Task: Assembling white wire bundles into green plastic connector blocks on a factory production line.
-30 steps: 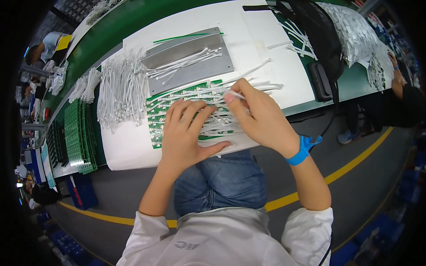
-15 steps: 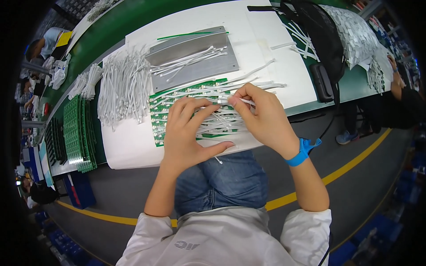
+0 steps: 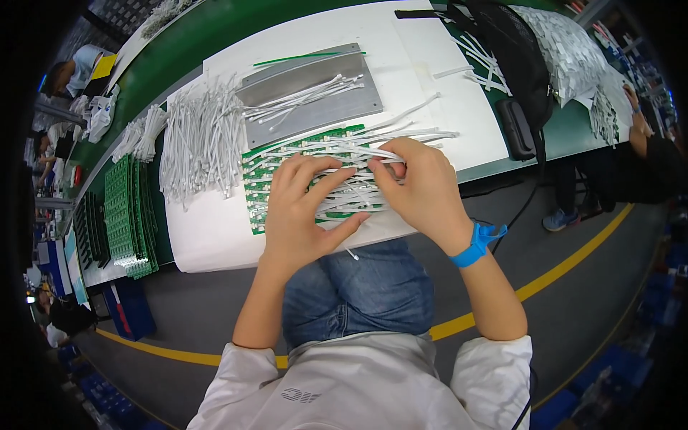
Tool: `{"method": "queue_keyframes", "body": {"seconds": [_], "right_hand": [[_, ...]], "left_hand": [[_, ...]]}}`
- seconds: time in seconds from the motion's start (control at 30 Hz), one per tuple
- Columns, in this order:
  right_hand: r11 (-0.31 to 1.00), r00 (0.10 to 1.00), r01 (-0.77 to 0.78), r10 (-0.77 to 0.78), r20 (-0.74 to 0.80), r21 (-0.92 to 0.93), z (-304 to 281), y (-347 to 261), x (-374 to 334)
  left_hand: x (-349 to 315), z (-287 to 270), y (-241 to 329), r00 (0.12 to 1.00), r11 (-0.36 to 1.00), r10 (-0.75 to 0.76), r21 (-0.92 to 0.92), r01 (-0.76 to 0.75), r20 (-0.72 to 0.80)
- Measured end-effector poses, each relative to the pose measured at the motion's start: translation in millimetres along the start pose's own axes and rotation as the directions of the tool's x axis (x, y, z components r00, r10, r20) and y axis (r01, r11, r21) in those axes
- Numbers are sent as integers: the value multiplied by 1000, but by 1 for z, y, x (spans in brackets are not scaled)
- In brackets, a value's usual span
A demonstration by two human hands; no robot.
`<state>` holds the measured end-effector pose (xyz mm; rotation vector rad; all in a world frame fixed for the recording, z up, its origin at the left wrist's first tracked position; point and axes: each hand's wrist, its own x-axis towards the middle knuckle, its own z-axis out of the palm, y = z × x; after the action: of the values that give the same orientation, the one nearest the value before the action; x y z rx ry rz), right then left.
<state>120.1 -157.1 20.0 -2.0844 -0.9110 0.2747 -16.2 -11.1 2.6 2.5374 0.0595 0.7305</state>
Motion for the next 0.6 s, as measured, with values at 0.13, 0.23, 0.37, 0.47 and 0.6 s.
{"method": "queue_keyframes", "body": {"seconds": [0.13,0.23,0.37,0.47,0.6], "right_hand": [[999,998,17,-14,55,-52,-2,-4,0],[990,997,-9,20,78,-142,-3,-7,1],[987,1000,-18,19,6,-161,4,-10,-2],[993,999,-37,34,-30,-116,6,-9,-1],[997,999,-46,45,-21,-57,8,-8,1]], "left_hand": [[-2,4,2,1000,999,4,36,-3,-28],[-2,4,2,1000,999,1,37,-1,-15],[-3,5,-1,1000,999,23,32,-23,-9],[-6,7,-3,999,998,48,30,-48,-20],[-6,5,-2,999,999,37,-15,-37,-11]]}}
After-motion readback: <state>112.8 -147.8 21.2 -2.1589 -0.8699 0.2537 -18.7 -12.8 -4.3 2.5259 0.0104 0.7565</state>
